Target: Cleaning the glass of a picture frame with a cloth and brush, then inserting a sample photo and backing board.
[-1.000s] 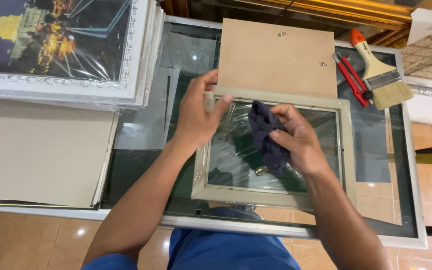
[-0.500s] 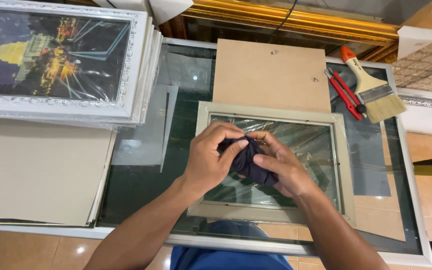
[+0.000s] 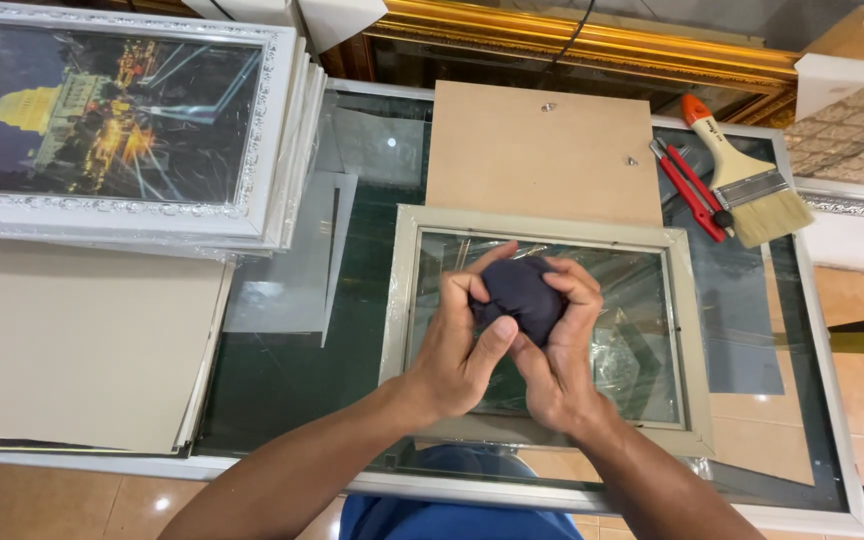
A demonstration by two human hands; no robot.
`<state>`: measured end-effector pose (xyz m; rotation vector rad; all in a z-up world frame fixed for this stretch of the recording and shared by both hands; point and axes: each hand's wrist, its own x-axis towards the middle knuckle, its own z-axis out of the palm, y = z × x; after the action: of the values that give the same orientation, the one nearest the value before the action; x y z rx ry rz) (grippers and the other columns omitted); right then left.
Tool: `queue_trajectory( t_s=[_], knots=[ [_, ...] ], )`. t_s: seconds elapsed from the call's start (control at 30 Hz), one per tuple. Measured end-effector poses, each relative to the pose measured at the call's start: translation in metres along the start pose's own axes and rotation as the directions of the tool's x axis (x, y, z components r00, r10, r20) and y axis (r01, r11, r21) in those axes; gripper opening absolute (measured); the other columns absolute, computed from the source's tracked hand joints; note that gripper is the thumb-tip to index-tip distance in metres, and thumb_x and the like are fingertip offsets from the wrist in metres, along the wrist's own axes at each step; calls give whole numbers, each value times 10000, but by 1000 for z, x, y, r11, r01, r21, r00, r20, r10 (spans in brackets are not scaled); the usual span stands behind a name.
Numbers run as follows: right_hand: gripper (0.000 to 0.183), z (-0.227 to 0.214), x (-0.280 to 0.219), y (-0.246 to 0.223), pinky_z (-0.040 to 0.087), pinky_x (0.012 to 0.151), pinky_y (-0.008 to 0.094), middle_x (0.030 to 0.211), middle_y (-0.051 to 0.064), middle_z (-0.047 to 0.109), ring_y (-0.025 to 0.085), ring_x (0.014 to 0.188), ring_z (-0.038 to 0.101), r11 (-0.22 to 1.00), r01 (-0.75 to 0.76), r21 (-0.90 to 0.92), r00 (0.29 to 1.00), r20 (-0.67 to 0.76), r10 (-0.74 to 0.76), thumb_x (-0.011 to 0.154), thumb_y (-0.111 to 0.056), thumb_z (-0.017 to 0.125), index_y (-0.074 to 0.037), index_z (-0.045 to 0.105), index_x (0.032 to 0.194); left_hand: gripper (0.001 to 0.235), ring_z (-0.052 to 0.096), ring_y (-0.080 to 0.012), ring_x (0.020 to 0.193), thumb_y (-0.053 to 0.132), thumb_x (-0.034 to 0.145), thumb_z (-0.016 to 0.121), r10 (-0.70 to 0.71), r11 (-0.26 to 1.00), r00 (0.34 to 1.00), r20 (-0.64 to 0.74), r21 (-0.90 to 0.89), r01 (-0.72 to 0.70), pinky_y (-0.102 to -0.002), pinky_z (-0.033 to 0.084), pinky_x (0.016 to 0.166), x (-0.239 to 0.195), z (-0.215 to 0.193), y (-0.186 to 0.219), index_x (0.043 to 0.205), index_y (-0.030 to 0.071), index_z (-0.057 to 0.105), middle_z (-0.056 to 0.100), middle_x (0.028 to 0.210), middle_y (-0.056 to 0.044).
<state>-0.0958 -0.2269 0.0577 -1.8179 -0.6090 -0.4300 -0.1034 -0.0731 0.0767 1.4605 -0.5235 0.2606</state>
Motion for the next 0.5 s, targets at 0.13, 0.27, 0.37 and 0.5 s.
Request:
queue_trajectory(
  t_s=[0.13, 0.27, 0.37, 0.5],
  knots=[
    [568, 15, -3, -21, 104, 1245, 522, 1533, 266, 246, 380, 1472, 214, 965, 44, 260, 999, 12, -48, 1042, -388, 476, -16, 245, 1404, 420, 357, -462, 1469, 409, 1074, 519, 103, 992, 995, -3, -71, -103, -522, 246, 1189, -2, 2, -4, 1117, 92, 247, 236, 1625, -366],
    [714, 17, -9, -25, 100, 1267, 647, 1695, 237, -37, 453, 1590, 59, 883, -105, 458, 983, 183, 22, 1085, -535, 394, -135, 57, 1571, 500, 247, -474, 1545, 436, 1090, 475, 158, 986, 987, 16, 60, -159, -572, 255, 1251, -8, 5, -13, 1281, 112, 145, 70, 1657, -334],
    [861, 17, -9, -30, 52, 1274, 669, 1703, 227, -115, 466, 1611, -13, 887, -135, 442, 976, 216, 41, 1059, -603, 384, -88, -53, 1592, 472, 276, -482, 1532, 457, 1105, 443, 143, 988, 990, -11, 69, -142, -567, 281, 1230, -10, 9, -16, 1281, 122, 162, 68, 1660, -340],
    [957, 11, -1, -32, 1, 1245, 678, 1698, 253, -133, 475, 1591, -58, 936, -185, 300, 933, 353, 71, 1023, -618, 297, 10, -158, 1584, 437, 629, -386, 1230, 360, 1051, 532, 30, 978, 985, -173, 209, 6, -439, 513, 1008, -7, 8, -7, 1266, 62, 296, 486, 1464, -274]
  ],
)
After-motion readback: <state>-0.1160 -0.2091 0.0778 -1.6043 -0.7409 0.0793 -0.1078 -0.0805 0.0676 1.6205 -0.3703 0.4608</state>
